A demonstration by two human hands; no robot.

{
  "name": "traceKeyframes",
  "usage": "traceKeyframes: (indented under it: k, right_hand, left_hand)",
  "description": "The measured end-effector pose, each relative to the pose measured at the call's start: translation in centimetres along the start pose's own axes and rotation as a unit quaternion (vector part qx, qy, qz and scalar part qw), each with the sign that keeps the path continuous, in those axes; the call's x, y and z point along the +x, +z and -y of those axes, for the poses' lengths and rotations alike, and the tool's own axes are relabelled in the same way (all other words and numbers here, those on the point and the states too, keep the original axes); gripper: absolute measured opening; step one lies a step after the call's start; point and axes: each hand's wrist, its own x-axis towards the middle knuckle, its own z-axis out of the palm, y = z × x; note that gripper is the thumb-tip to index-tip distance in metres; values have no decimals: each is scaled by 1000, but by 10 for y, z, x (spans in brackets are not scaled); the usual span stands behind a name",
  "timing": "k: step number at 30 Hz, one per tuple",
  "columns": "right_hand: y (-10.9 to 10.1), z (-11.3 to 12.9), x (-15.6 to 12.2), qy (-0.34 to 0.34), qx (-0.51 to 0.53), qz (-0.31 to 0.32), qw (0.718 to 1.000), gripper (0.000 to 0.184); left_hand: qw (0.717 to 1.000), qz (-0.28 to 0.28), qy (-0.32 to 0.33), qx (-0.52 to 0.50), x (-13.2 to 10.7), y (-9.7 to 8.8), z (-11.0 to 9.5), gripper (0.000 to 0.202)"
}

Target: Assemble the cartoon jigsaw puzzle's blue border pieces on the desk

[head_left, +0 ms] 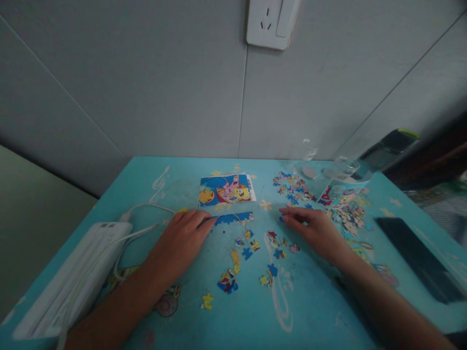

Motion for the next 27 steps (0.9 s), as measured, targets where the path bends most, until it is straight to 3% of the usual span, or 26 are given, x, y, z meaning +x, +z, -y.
traceKeyframes:
  k: [8,27]
  right_hand:
    - [1,4,1,30,-1,19,999,31]
    - [2,2,-2,2,-20,13,1000,28]
  left_hand:
    - [1000,4,-5,-15,-2,2,0,33]
    - [1000,-11,1,-19,-1,5,2,31]
